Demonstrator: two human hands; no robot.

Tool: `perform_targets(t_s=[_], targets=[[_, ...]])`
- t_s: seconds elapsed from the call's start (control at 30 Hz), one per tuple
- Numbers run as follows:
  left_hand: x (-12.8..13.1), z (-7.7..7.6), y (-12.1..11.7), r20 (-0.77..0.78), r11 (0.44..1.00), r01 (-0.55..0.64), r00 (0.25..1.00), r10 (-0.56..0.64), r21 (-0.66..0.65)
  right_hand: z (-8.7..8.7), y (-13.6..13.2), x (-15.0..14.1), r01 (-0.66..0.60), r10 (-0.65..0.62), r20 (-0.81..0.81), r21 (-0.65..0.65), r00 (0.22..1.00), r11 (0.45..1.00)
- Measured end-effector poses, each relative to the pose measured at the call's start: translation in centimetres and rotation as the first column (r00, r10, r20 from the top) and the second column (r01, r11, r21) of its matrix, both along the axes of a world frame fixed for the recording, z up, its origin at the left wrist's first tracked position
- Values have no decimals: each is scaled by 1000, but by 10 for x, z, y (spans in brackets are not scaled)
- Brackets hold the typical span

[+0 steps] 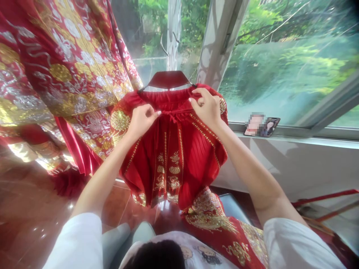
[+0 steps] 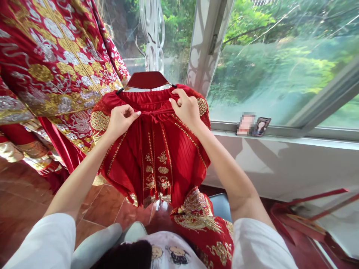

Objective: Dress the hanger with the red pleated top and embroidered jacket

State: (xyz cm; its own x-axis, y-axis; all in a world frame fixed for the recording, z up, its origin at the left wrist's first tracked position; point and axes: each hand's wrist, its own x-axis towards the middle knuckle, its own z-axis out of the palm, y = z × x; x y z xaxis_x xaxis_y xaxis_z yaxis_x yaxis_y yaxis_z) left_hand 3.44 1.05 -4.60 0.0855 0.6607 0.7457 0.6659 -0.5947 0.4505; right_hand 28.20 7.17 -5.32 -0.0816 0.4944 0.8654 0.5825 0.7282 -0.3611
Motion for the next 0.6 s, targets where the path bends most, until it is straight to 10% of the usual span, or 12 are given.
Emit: perform_targets(t_s=[0.33, 0.6], targets=[[6, 2, -6, 67, 978, 163, 986, -155, -127, -48, -32, -42, 86, -99, 190, 79, 977, 993], [11, 6, -7, -39, 996, -94, 995, 94, -6, -48, -28, -71, 67, -77, 226, 51, 971, 996]])
